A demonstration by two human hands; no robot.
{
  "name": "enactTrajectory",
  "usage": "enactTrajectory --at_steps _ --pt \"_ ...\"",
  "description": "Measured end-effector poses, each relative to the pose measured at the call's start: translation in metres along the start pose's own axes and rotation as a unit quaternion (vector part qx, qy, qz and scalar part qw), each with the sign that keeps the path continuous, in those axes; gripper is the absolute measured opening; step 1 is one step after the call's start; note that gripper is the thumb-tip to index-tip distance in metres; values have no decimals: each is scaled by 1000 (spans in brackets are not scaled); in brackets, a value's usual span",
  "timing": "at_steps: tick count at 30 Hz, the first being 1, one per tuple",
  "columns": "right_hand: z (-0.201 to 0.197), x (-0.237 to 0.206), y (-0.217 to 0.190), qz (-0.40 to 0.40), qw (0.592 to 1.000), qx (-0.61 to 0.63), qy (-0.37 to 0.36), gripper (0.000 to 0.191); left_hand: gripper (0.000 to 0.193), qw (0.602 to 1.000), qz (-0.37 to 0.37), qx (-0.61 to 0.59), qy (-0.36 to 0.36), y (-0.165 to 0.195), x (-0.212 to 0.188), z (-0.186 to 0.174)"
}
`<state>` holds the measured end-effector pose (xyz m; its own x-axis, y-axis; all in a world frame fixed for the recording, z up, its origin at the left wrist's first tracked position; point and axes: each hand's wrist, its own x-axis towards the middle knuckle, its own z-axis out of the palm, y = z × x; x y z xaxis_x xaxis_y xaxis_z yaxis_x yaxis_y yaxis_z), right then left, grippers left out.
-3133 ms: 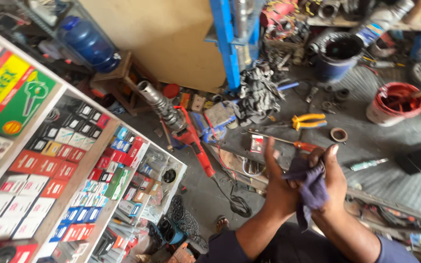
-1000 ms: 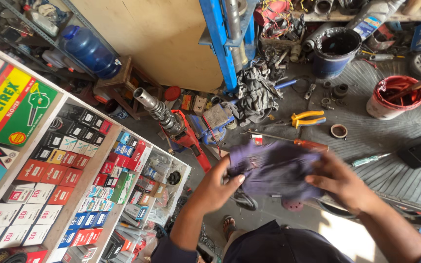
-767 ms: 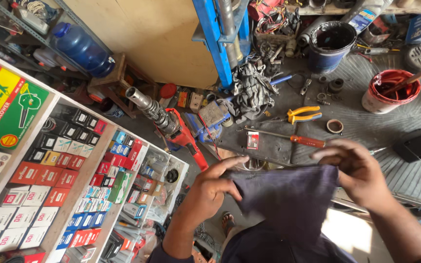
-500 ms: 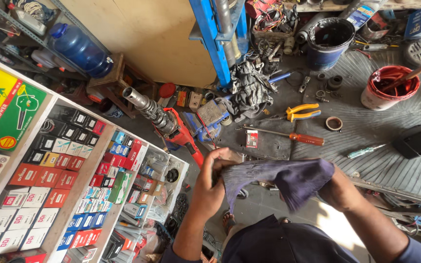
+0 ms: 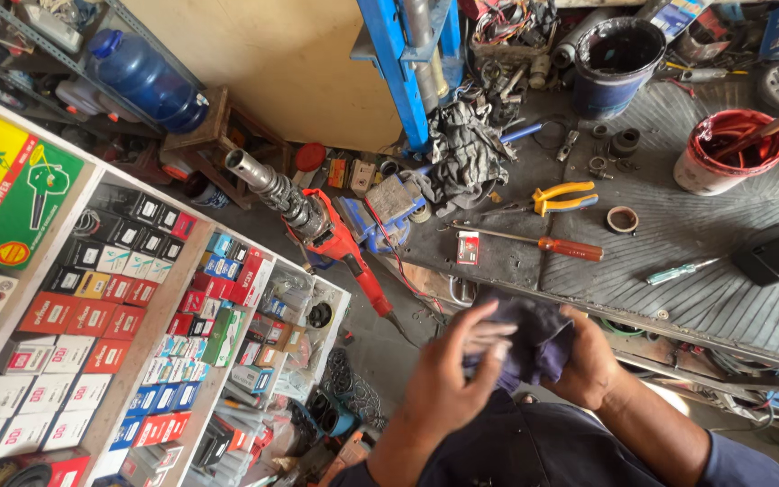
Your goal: The person cleans a cylindrical metal part with a cloth, applies grease to a shaft held in a bench vise, and then strips and twists wires. The person handles the parts and tools directly on a cluttered workbench.
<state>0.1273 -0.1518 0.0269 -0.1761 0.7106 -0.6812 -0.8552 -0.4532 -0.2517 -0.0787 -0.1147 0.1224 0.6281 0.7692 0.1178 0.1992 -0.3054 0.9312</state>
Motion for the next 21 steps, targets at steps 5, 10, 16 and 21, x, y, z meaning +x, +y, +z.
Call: enactTrajectory --at_steps 5,10,16,21 --pt "22 -30 -1 40 999 -24 -1 68 59 869 326 369 48 6 18 -7" --pt "7 -19 12 43 956 -6 -290 121 43 892 340 285 91 -47 33 6" --pt "1 -12 17 -48 950 -88 -296 140 44 961 48 170 212 -89 50 51" --pt "23 -27 15 -81 936 -26 -341 139 50 937 -71 -277 202 -67 73 48"
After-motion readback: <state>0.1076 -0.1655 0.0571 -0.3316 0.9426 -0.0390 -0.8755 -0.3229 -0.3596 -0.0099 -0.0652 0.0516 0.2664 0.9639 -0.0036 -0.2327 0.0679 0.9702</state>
